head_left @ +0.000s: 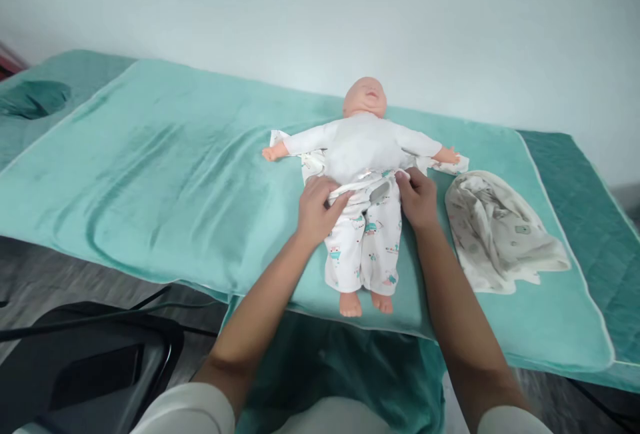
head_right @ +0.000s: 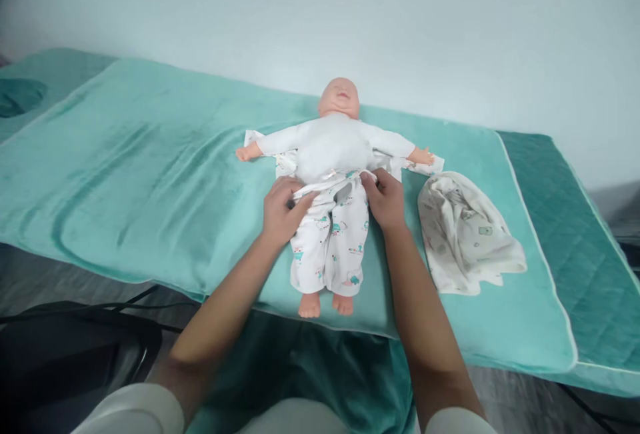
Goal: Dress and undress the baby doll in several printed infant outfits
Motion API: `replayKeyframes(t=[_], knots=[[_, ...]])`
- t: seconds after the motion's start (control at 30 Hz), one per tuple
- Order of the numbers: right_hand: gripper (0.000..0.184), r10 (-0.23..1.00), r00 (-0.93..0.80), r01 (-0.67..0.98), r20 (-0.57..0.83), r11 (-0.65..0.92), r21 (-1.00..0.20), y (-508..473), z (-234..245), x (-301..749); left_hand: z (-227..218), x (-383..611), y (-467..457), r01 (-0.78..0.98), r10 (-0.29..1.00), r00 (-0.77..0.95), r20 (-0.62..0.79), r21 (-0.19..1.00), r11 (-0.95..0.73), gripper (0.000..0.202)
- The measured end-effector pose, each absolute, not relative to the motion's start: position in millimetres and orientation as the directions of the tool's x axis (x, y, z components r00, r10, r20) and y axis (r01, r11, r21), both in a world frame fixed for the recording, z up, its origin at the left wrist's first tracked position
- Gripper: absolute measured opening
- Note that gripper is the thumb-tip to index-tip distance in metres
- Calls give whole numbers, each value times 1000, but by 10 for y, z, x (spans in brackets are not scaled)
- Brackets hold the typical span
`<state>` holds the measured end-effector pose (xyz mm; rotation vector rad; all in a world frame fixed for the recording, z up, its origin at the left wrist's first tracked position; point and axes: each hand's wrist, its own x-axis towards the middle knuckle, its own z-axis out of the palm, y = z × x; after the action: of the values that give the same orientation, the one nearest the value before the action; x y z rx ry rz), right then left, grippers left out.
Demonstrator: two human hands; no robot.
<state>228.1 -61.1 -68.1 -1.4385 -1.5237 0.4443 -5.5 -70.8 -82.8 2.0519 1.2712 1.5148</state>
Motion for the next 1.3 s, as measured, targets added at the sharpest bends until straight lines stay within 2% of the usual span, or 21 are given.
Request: replayKeyframes(t=[0.17,0.37,0.47,0.57,0.73,0.93,1.17,1.3], knots=[[53,912,146,560,385,244,-791,-603,-680,2286,-880,-137,-891,472,790,93,606,671,-571,16],[56,892,171,591,418,247,-768,-907,-666,2197,-915,-131,-827,497,793,80,604,665,-558,18],[56,920,153,556,361,221,-801,-1181,-677,2137,-932,-127,-814,499,803,54,594,680,-537,18],[46,957,91,471,276,203,-859,-1356,-702,2108,-951,-122,-798,483,806,23,591,700,-527,18],[40,971,24,405,240,210,-890,-1297,-760,2094,-947,-96,-722,447,826,-9,564,741,-502,16],[41,962,115,423,246,176,-889,-954,-774,2060,-909,-35,-412,455,802,28,596,707,-541,17],[36,925,213,465,316,188,-865,-500,-754,2006,-958,26,148,523,784,26,621,660,-540,31],[40,911,223,467,347,213,-858,-396,-757,2015,-971,39,240,540,779,-11,627,659,-523,33]])
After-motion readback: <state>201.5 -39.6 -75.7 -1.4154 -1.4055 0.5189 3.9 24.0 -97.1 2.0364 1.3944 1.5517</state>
